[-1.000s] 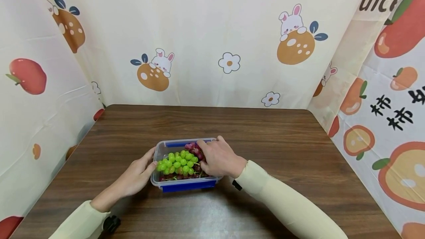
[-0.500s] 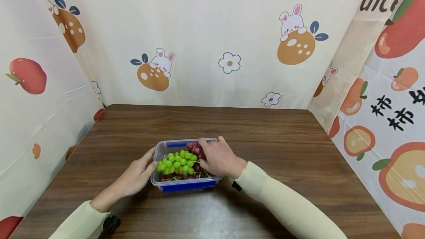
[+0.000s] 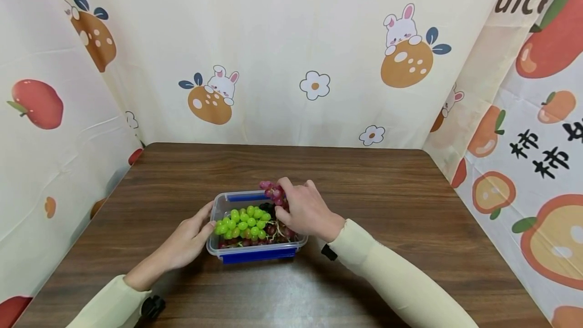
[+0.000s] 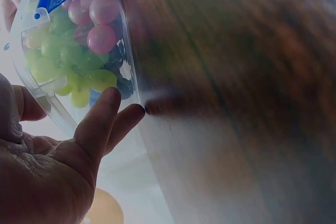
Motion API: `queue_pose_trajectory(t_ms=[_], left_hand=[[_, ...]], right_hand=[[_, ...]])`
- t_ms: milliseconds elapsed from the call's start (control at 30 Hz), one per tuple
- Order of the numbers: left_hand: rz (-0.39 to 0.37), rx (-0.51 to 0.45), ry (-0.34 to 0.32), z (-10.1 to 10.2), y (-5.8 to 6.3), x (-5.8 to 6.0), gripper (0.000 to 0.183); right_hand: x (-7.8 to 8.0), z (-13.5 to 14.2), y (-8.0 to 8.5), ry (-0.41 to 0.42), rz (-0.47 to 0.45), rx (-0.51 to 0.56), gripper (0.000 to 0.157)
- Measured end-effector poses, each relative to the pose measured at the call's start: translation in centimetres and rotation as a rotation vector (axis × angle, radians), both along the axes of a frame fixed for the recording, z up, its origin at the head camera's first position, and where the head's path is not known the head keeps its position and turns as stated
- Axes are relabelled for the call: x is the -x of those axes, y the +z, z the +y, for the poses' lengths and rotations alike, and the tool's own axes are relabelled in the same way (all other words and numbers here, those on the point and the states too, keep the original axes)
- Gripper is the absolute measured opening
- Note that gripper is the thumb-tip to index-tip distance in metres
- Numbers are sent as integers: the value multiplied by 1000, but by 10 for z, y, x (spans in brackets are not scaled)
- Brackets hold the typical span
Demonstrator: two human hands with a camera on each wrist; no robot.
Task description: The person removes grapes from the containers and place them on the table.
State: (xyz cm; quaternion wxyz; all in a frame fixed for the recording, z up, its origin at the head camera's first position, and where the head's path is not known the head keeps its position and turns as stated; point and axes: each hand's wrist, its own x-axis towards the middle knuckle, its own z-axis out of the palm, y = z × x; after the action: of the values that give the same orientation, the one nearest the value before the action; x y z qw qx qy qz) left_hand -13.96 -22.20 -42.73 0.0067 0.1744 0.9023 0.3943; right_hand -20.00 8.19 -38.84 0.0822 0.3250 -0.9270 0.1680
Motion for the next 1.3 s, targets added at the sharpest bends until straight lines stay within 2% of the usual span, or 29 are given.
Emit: queue_pose_trajectory(t_ms=[400,667,1033,1300], left_hand=[[-1,1,2,-1,-1,-1,56],[2,-3,-2,0,-1,-1,55],[10,3,4,-1,-2,0,55],[0,0,2,0,-1,-1,56]], right_hand=[[4,11,18,-73,23,108,34],[11,22,25,-136,58,162,37],[24,34,29,-204,89,154,38],[32,40,24,-247,80,145,37]])
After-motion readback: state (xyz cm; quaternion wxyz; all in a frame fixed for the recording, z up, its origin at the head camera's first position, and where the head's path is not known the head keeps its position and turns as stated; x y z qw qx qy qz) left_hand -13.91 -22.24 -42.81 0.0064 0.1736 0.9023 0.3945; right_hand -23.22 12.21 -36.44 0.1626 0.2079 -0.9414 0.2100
